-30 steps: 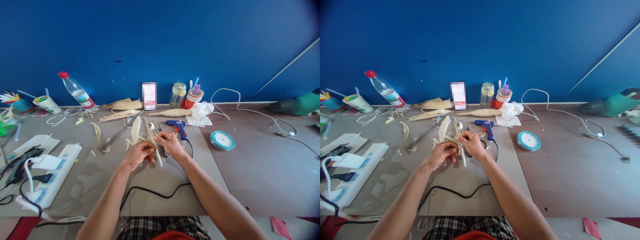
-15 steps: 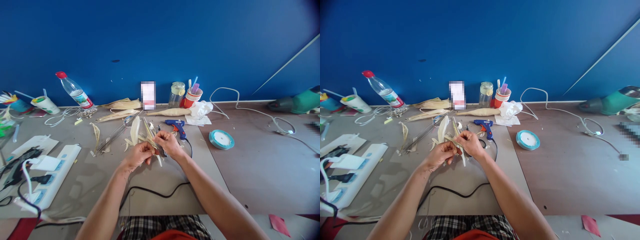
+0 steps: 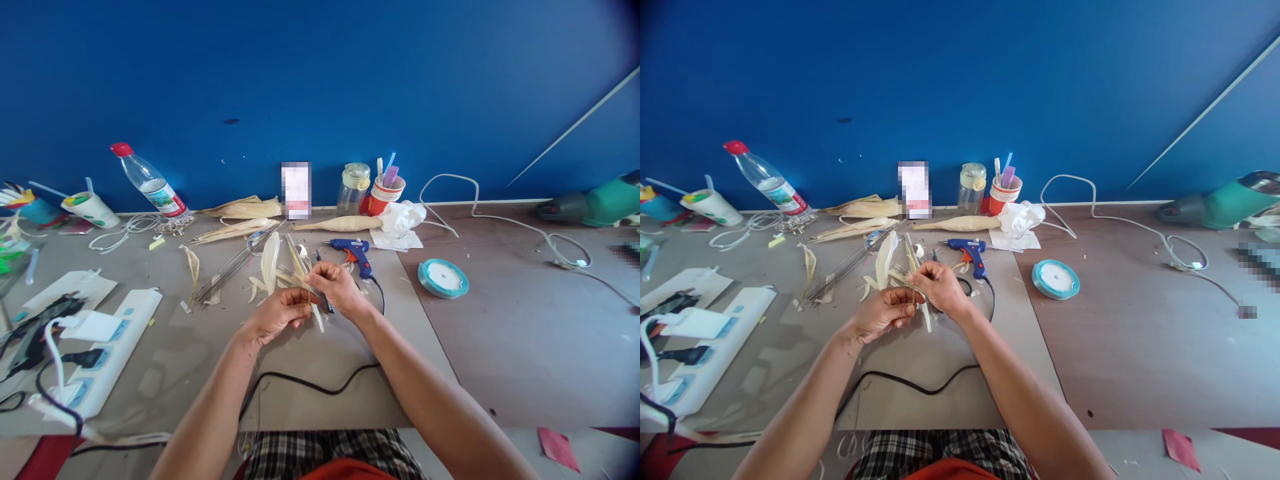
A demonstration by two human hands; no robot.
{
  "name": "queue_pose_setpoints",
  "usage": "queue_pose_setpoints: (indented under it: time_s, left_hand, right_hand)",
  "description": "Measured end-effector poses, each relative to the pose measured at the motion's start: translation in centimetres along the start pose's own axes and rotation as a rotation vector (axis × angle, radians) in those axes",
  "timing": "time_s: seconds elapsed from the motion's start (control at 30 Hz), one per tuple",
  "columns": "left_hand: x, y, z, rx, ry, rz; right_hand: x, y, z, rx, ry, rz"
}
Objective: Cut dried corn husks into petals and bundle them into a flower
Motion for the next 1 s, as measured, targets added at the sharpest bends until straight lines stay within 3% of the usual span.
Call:
queue_pose_setpoints:
  time_s: [0.57,0.83,1.0]
  left_hand:
    - [-0.2,0.3,-0.1,0.111,0.192,-0.209]
    - [-1.8,0.4,-0.4,0.215,0.439,-0.19]
    - [-2.3,1.1,0.0,0.334,0.576,-0.281]
  right_hand:
    - [-0.2,0.3,-0.3,0.005,0.026,0.014]
    - [-0.9,0.7,-0.6,-0.007,0.083,0.209]
    - [-0.4,0.1,-0.3,0.016,-0.03,0.421]
Point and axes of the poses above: each hand's wrist, its own z-axis away from the middle knuckle, its own x-axis out of the palm, y = z × x, the point moved 3 cm from there along -z, towards the middle knuckle
